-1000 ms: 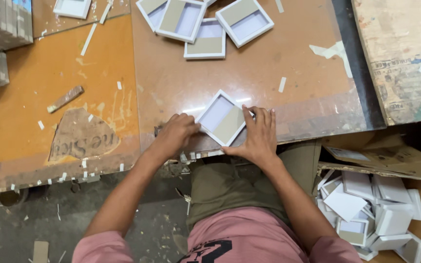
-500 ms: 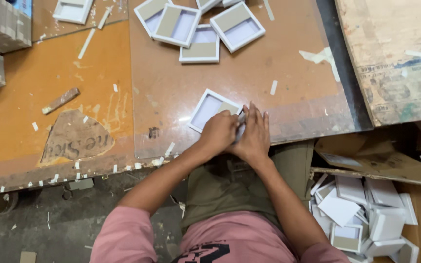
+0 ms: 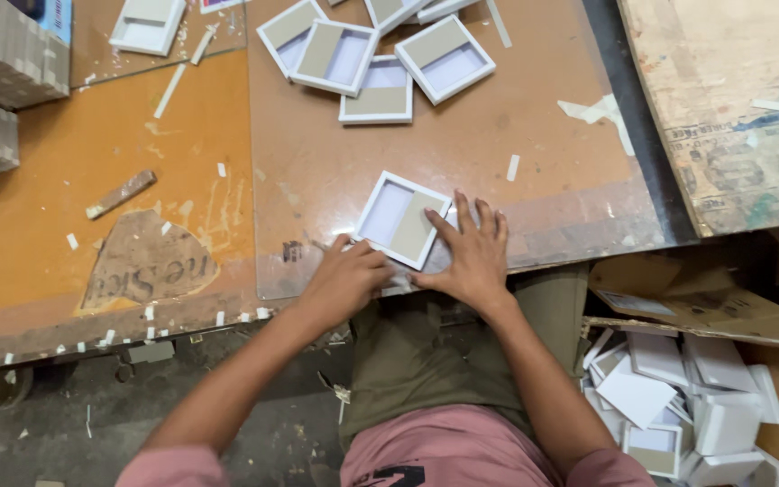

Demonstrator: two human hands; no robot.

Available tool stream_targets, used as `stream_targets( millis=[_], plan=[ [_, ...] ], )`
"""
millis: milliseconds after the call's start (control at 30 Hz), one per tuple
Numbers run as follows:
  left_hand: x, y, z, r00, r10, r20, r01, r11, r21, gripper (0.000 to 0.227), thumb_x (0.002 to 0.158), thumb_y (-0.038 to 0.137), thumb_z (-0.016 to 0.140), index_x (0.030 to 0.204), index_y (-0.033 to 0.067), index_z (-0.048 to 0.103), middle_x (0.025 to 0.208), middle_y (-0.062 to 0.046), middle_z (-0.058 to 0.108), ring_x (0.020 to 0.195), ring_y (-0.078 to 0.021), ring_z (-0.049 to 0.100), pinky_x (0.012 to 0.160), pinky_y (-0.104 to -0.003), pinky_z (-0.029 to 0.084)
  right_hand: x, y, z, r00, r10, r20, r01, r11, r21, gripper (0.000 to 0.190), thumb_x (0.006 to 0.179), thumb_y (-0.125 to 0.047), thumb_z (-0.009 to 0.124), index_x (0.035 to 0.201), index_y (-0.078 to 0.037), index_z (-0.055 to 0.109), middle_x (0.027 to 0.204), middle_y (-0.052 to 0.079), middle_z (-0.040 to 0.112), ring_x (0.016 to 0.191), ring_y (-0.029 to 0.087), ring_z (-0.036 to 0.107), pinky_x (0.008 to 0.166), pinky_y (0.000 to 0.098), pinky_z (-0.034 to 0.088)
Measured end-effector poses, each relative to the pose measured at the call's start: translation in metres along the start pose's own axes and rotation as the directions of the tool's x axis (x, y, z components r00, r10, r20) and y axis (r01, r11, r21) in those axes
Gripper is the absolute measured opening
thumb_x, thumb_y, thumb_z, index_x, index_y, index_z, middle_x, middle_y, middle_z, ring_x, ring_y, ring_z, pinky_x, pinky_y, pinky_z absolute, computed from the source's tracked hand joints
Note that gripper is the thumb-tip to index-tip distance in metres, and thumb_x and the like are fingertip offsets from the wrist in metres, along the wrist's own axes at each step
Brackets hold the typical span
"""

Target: The person assembles small white picture frames by hand on a workbench. They pick up frame parts, align them, and press them together, then place the completed frames in a row on the table.

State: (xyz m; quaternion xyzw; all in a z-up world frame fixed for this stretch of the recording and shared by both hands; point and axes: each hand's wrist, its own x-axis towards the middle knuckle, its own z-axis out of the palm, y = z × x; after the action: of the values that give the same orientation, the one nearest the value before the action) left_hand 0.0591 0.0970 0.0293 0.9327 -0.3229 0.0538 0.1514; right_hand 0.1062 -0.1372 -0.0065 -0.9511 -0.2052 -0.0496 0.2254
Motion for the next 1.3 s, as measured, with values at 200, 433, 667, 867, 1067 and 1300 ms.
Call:
stream_targets(
  millis=[200,433,667,867,1067,1300],
  plan=[
    [-0.038,-0.016,0.006,0.900,-0.359,-0.248,0.359,0.932,-0.048,0.026,0.087,0.001,0.066,0.110,0.0095,0.074,0.092,-0.006,0.064,0.094,-0.0251,0.061,0.093,-0.045,0.042,-0.010,0.012,0.004,0.995,0.095,-0.043,-0.085,0.977,0.193,0.087,0.050,-0.054,0.091,0.118,-0.005,0.069,0.141,0.015,0.054,0.137,0.037,0.043,0.120,0.0539,0.027],
    [-0.026,-0.069,0.031,0.838,-0.267,-0.476,0.391,0.903,0.181,0.018,0.090,0.009,0.070,0.108,0.0067,0.071,0.097,-0.008,0.067,0.094,-0.0262,0.062,0.091,-0.046,0.041,-0.229,0.101,-0.098,0.783,0.484,-0.390,-0.374,0.868,0.327,0.143,0.054,-0.048,0.090,0.156,0.007,0.007,0.161,0.031,0.011,0.151,0.038,0.013,0.119,0.0583,0.021],
    [-0.022,-0.076,0.042,0.775,-0.301,-0.556,0.470,0.862,0.189,0.024,0.095,0.024,0.077,0.104,0.0029,0.069,0.095,-0.010,0.065,0.092,-0.0286,0.060,0.085,-0.045,0.041,-0.156,0.090,-0.074,0.785,0.354,-0.509,-0.332,0.933,0.137,0.074,0.082,-0.033,0.086,0.145,-0.007,0.059,0.158,0.018,0.048,0.149,0.036,0.039,0.127,0.0488,0.027],
    [-0.028,-0.081,0.045,0.731,-0.468,-0.496,0.563,0.825,0.050,0.029,0.077,0.004,0.065,0.105,-0.0023,0.065,0.101,-0.017,0.062,0.094,-0.0330,0.059,0.087,-0.047,0.044,0.164,0.079,0.015,0.948,-0.121,-0.294,0.153,0.984,0.087,0.086,0.082,-0.041,0.088,0.146,0.005,0.053,0.149,0.032,0.043,0.138,0.048,0.035,0.113,0.0592,0.025],
    [-0.018,-0.062,0.020,0.667,-0.423,-0.613,0.597,0.796,0.100,0.030,0.079,0.003,0.067,0.109,-0.0027,0.065,0.102,-0.019,0.066,0.090,-0.0363,0.062,0.080,-0.049,0.048,0.154,0.061,0.041,0.986,-0.131,-0.101,0.153,0.953,0.261,0.033,0.103,-0.026,0.060,0.126,-0.003,0.066,0.116,0.020,0.063,0.113,0.037,0.056,0.116,0.0503,0.033],
    [0.008,0.037,0.017,0.800,-0.379,-0.466,0.167,0.885,-0.435,0.055,0.089,0.001,0.065,0.142,0.0166,0.062,0.090,-0.010,0.070,0.074,-0.0241,0.071,0.064,-0.038,0.058,-0.025,0.025,0.051,0.996,0.087,-0.009,-0.021,0.340,0.940,0.047,0.107,-0.028,0.053,0.142,0.004,0.056,0.122,0.006,0.061,0.112,0.013,0.056,0.098,0.0276,0.045]
  ],
)
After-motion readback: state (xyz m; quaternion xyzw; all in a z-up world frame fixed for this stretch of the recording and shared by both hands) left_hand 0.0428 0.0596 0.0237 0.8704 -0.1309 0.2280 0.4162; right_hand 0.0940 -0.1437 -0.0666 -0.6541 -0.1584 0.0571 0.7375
